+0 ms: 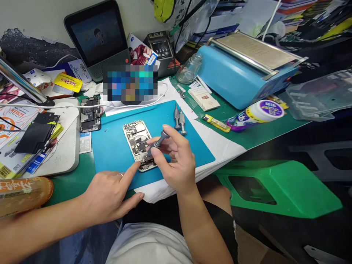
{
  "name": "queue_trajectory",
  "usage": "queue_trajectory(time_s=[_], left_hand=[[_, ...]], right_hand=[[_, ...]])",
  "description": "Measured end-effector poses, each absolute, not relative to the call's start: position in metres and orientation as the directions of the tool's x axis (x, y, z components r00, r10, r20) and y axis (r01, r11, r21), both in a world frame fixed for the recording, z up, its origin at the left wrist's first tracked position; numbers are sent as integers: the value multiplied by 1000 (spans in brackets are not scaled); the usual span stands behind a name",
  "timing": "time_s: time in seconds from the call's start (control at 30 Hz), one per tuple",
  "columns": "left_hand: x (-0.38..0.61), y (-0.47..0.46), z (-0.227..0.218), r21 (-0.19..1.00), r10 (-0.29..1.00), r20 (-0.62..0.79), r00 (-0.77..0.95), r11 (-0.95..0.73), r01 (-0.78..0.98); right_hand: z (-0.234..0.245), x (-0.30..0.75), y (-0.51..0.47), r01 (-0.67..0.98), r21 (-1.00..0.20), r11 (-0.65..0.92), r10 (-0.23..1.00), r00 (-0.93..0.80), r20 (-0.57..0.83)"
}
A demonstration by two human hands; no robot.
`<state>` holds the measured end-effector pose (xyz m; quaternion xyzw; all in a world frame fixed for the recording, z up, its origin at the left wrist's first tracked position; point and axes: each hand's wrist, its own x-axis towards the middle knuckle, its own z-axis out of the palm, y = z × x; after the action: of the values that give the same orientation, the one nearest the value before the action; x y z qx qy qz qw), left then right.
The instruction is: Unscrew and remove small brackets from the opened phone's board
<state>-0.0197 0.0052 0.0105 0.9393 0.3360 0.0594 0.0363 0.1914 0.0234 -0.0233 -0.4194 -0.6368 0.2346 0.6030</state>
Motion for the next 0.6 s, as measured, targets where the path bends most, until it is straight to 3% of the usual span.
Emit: queue_trajectory(time_s=[0.6], left_hand=[[-20,6,11,227,656,163,737,-752,619]], right_hand=[[-22,191,23,218,-831,512,843,60,535]])
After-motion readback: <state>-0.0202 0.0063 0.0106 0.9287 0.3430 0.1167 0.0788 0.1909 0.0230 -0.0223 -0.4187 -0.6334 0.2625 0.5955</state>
